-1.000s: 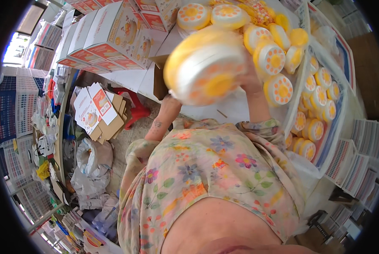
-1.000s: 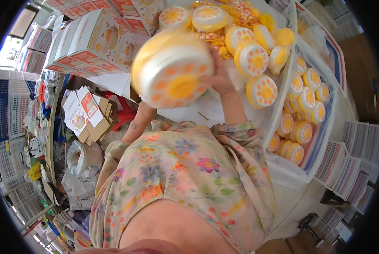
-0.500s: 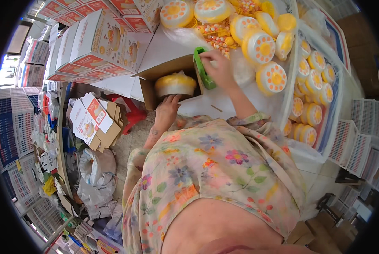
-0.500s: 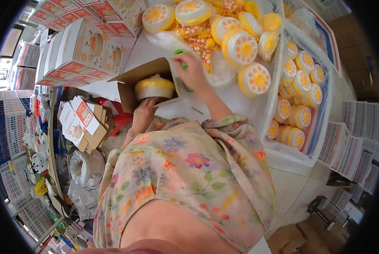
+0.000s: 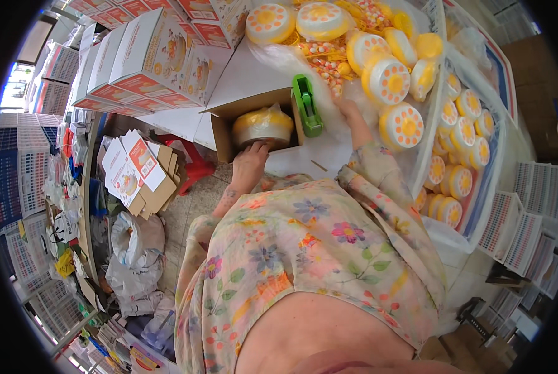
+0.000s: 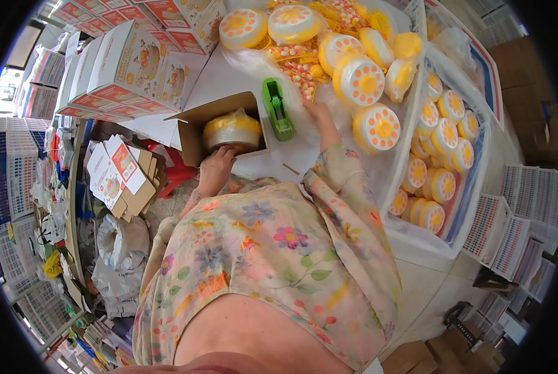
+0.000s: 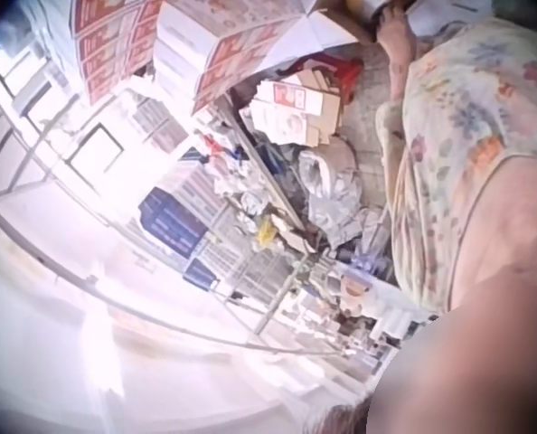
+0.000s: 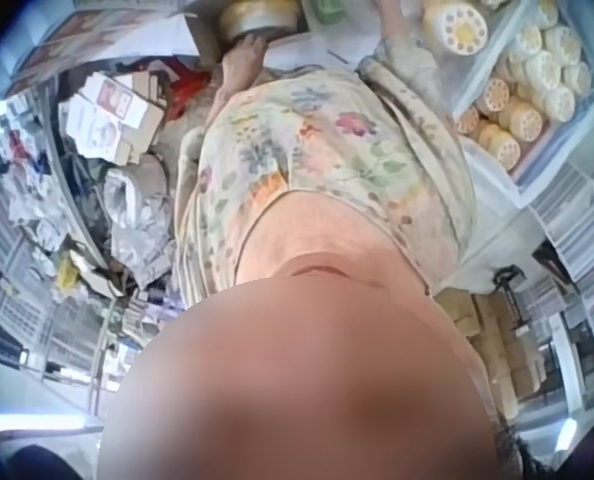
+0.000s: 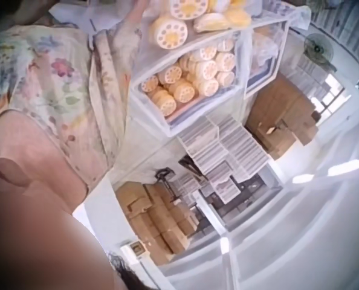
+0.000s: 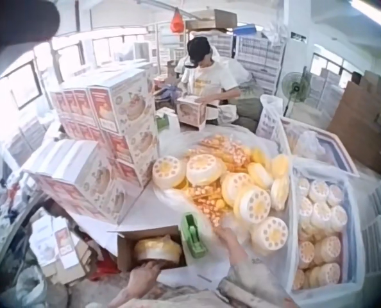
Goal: Packing yellow cat-like toys and yellow spherical cage toys into cardboard boxes.
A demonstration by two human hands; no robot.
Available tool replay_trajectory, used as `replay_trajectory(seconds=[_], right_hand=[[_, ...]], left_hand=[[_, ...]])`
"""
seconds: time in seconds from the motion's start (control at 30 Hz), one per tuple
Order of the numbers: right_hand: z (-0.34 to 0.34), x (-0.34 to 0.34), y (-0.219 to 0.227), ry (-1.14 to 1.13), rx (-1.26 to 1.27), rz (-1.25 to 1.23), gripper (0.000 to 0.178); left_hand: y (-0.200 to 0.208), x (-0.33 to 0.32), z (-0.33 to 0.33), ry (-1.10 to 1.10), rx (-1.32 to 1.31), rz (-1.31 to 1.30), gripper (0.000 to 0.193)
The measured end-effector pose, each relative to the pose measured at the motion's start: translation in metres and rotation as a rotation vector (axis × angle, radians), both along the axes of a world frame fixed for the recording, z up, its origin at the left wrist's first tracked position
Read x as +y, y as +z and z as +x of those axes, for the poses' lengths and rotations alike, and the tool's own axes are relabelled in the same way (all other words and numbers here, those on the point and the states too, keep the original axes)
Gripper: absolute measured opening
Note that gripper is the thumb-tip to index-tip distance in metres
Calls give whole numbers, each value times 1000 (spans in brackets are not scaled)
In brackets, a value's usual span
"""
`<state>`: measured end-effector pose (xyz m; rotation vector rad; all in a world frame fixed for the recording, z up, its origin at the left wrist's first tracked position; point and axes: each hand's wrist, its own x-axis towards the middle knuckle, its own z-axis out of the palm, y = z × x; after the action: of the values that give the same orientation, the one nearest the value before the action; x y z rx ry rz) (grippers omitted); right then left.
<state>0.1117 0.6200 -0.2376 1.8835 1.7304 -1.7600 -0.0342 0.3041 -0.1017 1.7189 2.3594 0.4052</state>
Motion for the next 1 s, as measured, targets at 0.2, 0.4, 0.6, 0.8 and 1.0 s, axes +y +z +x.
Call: replay_trajectory(seconds=[0.2, 0.4, 0.6, 0.8, 1.0], right_hand=[[14, -7, 11, -522, 695, -252, 28], [42, -2, 5, -433, 711, -28, 23], [45, -15, 66, -466, 1246, 261, 40], [3, -101, 165, -298, 1533, -250, 50], [-28, -160, 178, 215, 1239, -203, 40]], left_hand=[[7, 3, 0, 0, -29, -4, 22], [6, 4, -4, -19, -73, 0, 26], [12, 5, -6, 3, -167, -48, 34], [57, 32, 13, 107, -629, 288, 37], [77, 17, 0, 231, -1306, 621, 46]])
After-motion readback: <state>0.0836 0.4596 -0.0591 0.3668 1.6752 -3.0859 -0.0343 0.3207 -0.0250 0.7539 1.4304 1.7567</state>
